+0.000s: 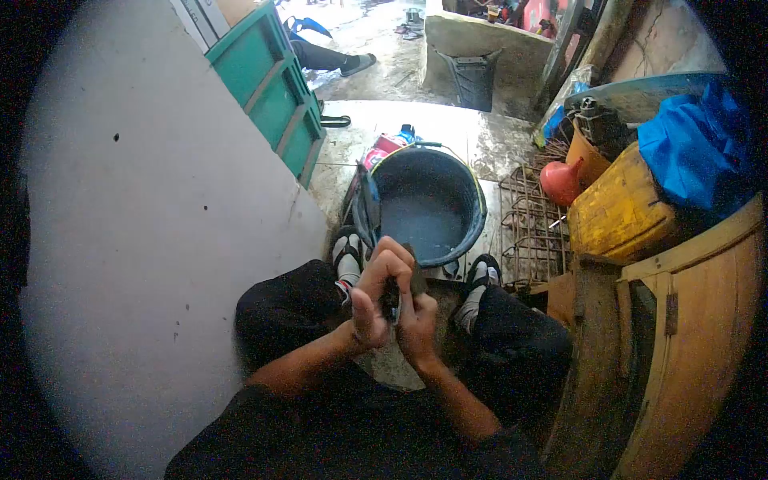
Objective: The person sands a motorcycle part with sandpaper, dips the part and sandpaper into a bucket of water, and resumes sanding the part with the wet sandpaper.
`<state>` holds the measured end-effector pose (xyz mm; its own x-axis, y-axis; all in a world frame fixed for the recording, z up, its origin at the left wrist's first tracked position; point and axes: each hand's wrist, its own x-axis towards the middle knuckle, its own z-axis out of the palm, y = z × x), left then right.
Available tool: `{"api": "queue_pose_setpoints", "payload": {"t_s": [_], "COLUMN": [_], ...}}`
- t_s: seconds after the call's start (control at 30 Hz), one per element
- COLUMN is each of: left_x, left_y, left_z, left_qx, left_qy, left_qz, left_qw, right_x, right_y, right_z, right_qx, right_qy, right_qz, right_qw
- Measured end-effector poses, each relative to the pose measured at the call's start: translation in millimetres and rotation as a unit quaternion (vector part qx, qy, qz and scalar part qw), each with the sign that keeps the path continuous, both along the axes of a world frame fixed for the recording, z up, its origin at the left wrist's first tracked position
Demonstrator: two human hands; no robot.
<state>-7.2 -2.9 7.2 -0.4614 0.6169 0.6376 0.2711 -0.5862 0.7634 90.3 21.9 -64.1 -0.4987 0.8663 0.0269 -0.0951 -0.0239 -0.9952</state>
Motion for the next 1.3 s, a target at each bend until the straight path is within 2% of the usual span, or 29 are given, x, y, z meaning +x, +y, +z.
{"api": "queue_pose_setpoints", "payload": {"t_s": [0.03,0.1,0.2,0.23,0.3,0.33,0.37,0.4,0.43,0.47,0.5,0.53,0.57,0.63,0.67,0.7,0.73,0.77,0.83,0.87,0.93,0.97,1.0,1.07,1.1,1.13,1.2,1.23,1.3], "left_x": [-1.5,-5.6,-16.2,-19.5,-27.2,-32.2,-34.8,-36.3,-36.8,-35.3,-33.5,-32.4,-30.5,-24.8,-26.1,-24.4,-22.1,-21.8,-22.3,-21.0,-16.8,-16.2,-16.0,-14.4,-13.3,-13.8,-18.4,-19.5,-19.4], "left_y": [-1.6,-1.8,1.4,1.7,-0.9,-1.3,-1.8,-1.3,0.4,0.6,-0.9,-2.7,-4.8,-9.2,-6.9,-5.3,-3.2,-2.1,-8.6,-10.0,-8.8,-8.8,-7.5,-5.7,-7.5,-8.9,-8.4,-8.0,-6.8], "left_z": [1.3,0.4,7.4,11.5,16.8,17.9,15.6,12.6,11.3,11.6,14.7,17.8,20.6,23.3,21.5,16.4,10.8,8.1,19.8,21.6,24.5,21.7,17.4,16.7,18.3,19.4,18.4,16.8,14.9], "left_qx": [-0.007,0.019,0.067,0.068,0.089,0.068,0.066,0.07,0.076,0.076,0.074,0.071,0.071,0.04,0.039,0.039,0.044,0.051,0.002,-0.016,-0.038,-0.038,-0.068,-0.093,-0.085,-0.077,-0.061,-0.044,-0.063], "left_qy": [-0.04,-0.059,-0.247,-0.243,-0.313,-0.226,-0.227,-0.227,-0.226,-0.225,-0.197,-0.169,-0.169,-0.216,-0.165,-0.166,-0.082,0.006,-0.003,0.033,0.085,0.083,0.105,0.128,0.137,0.148,0.137,0.121,0.092], "left_qz": [-0.032,0.003,-0.037,-0.038,-0.133,-0.093,-0.09,-0.094,-0.101,-0.105,-0.102,-0.096,-0.094,-0.091,-0.066,-0.066,-0.013,0.039,0.022,0.052,0.103,0.102,0.111,0.117,0.11,0.104,0.1,0.094,0.118], "left_qw": [0.999,0.998,0.966,0.967,0.936,0.967,0.967,0.967,0.966,0.966,0.972,0.978,0.979,0.971,0.983,0.983,0.996,0.998,1.0,0.998,0.99,0.991,0.986,0.98,0.981,0.98,0.984,0.987,0.987], "right_x": [0.7,-2.6,-4.1,-3.8,-3.2,-3.3,-3.6,-0.4,2.2,0.5,2.3,5.6,2.9,-2.2,5.3,10.4,14.1,14.3,7.2,5.5,15.0,14.3,12.1,9.7,9.2,7.7,22.3,19.8,10.9], "right_y": [-2.9,1.2,5.3,-0.6,-10.6,-10.9,-11.2,-0.8,5.9,8.1,1.9,-7.5,-10.0,-15.2,-6.8,-2.9,-6.5,-11.3,-16.8,-19.8,-11.3,-11.6,-10.9,-14.6,-17.0,-19.2,-19.1,-18.2,-9.7], "right_z": [4.5,13.2,21.7,30.1,43.7,45.6,47.4,40.3,35.8,32.3,41.3,50.2,49.3,47.6,34.8,30.4,28.4,27.9,32.1,36.2,43.4,32.4,12.5,6.5,10.8,16.0,37.2,37.0,32.3], "right_qx": [0.012,-0.013,-0.065,-0.064,0.11,0.169,0.226,0.145,0.061,-0.044,-0.044,0.057,0.111,0.231,0.123,0.012,0.013,0.034,0.054,0.071,-0.012,-0.012,-0.068,-0.057,-0.057,0.098,-0.01,-0.013,0.003], "right_qy": [0.006,-0.012,-0.041,-0.037,0.038,0.065,0.092,-0.064,-0.216,-0.252,-0.249,-0.112,-0.037,0.103,-0.013,-0.129,-0.129,-0.067,0.0,0.038,0.051,0.049,-0.025,-0.128,-0.127,-0.058,0.046,0.044,-0.096], "right_qz": [0.005,0.025,0.038,0.038,-0.003,-0.006,-0.01,0.06,0.126,0.098,0.094,0.066,0.036,-0.013,0.067,0.142,0.14,0.108,0.081,0.02,0.056,0.055,0.068,0.04,0.039,-0.006,0.049,0.049,0.089], "right_qw": [1.0,1.0,0.996,0.997,0.993,0.983,0.97,0.986,0.966,0.962,0.963,0.99,0.992,0.967,0.99,0.981,0.982,0.991,0.995,0.997,0.997,0.997,0.995,0.989,0.989,0.993,0.998,0.998,0.991]}}
